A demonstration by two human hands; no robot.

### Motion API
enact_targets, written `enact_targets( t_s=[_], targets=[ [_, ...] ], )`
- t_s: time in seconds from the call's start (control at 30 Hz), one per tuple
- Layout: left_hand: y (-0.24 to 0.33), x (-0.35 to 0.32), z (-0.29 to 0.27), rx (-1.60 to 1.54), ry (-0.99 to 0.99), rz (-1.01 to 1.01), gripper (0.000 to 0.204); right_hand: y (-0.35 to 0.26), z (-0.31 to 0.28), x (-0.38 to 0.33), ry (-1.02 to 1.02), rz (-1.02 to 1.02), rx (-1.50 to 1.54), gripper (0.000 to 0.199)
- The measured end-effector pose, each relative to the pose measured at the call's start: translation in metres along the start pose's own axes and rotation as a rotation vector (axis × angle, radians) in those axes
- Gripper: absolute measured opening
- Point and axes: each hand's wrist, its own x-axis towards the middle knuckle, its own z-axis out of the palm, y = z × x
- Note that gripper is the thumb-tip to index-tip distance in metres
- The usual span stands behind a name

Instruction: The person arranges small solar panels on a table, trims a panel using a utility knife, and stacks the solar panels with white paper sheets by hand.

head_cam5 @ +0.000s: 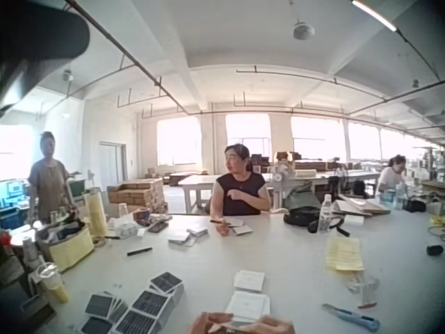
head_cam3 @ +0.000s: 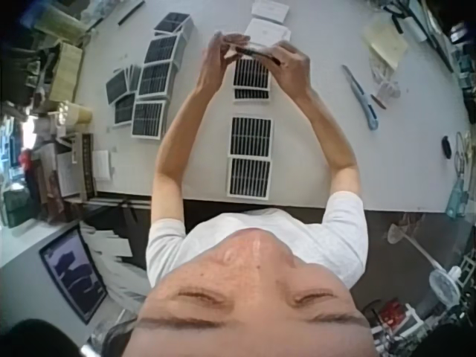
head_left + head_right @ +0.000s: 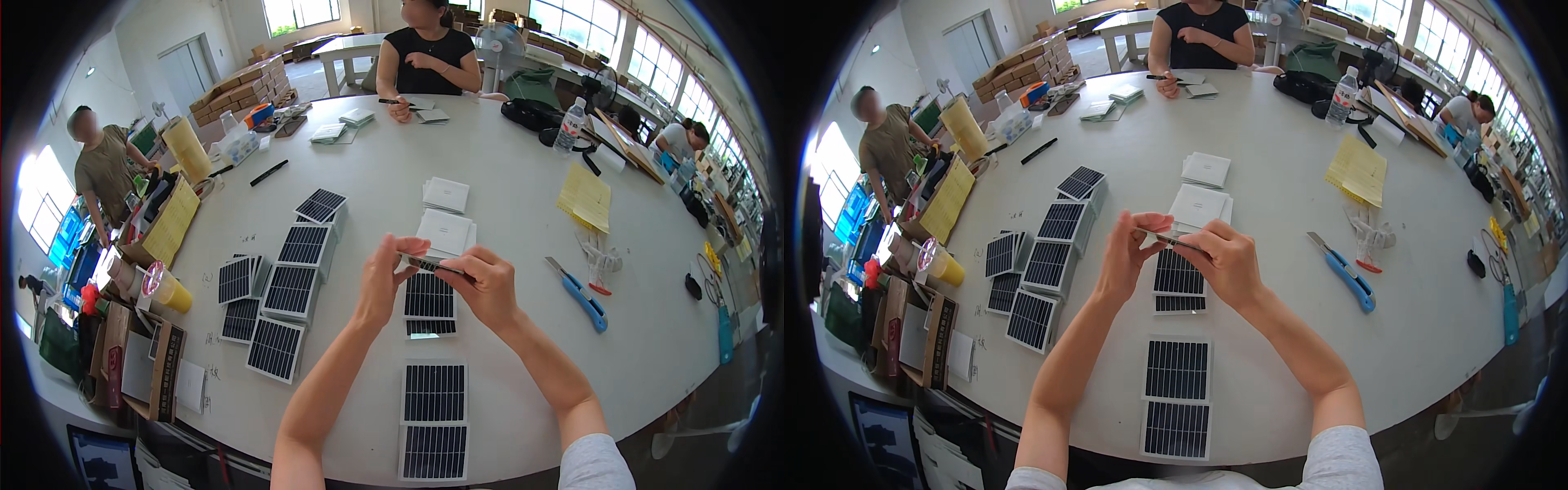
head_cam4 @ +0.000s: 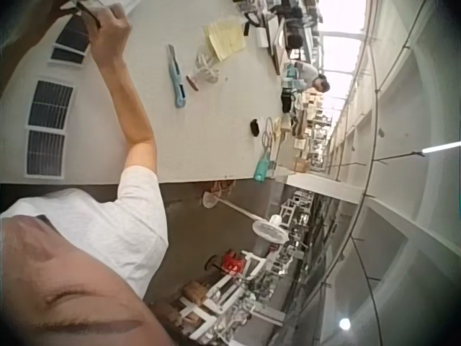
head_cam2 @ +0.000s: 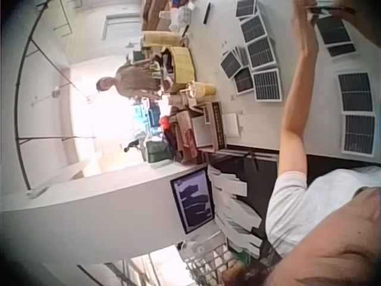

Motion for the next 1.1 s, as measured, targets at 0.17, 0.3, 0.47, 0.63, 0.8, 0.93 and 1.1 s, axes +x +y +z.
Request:
enact_targets(
  t_s=[0.17,0.3,0.47,0.63,0.8,0.93,1.1],
  targets=[
    [0.000,-0.001,0.001,0.012,-0.068,-0.011,0.043,0.003,-0.004,0.004,-0.008,0.040,0.015,0.014],
    [-0.005,0.005,-0.009,-0.240,-0.055,-0.052,0.043,0.016,-0.007,0.008,0.052,0.151,0.133,0.011],
    [-0.012,0.013,-0.031,0.779,-0.111,-0.016,0.061,0.032,-0.010,0.019,0.099,0.127,-0.092,0.014],
    [-0.021,0.007,-0.032,1.237,-0.303,-0.014,0.076,0.077,-0.005,0.002,-0.092,0.078,-0.347,0.024],
    [-0.014,0.005,-0.027,1.193,-0.106,0.171,0.052,0.059,-0.002,-0.003,-0.235,0.119,-0.329,0.038],
    [-0.016,0.011,-0.026,0.707,-0.030,0.047,0.020,0.025,0.015,-0.008,-0.364,-0.012,-0.396,0.070],
    [-0.004,0.006,-0.013,0.507,-0.053,0.006,0.015,0.045,0.000,0.003,-0.092,0.177,-0.288,0.014]
  ],
)
